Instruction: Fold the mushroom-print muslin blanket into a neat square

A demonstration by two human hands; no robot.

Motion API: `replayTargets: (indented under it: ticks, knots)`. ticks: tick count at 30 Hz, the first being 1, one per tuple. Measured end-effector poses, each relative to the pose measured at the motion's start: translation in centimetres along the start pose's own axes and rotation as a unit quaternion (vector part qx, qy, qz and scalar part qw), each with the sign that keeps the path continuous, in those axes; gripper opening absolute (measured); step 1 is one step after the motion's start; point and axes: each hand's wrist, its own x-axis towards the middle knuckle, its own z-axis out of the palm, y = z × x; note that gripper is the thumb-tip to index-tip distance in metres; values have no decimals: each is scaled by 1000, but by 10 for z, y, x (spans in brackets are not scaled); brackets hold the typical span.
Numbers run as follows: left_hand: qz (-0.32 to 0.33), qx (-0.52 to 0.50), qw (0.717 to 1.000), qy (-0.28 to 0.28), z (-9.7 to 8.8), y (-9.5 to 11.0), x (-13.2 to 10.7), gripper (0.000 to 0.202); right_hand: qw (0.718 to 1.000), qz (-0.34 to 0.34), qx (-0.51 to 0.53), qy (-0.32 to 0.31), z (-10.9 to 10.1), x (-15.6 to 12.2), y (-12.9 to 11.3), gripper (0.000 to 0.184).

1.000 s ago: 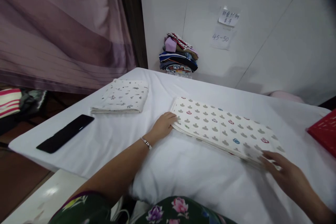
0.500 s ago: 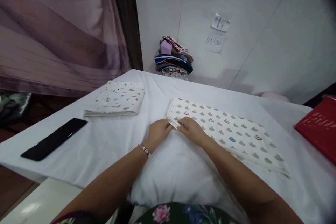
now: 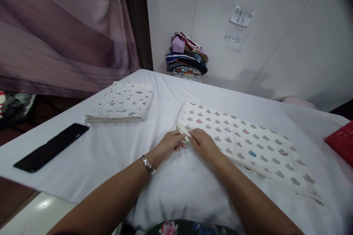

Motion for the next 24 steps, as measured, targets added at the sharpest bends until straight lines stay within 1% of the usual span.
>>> replayTargets:
  ticks: [4, 8, 13, 16, 24]
  knots:
    - [-4, -4, 1000, 21, 1, -2, 2, 20, 997, -22, -59, 52, 7, -3, 2, 26]
    - [-13, -2, 999, 38, 3, -3, 2, 12, 994, -41, -68, 78, 9, -5, 2, 24]
    - [-8, -4, 1000, 23, 3, -5, 4, 13, 993, -42, -100, 49, 9, -6, -6, 23]
    - [-3, 6, 1000, 29, 2, -5, 4, 14, 992, -43, -116, 37, 9, -7, -9, 23]
    - [2, 41, 999, 7, 0, 0, -1, 17, 994, -39, -103, 22, 10, -10, -6, 20]
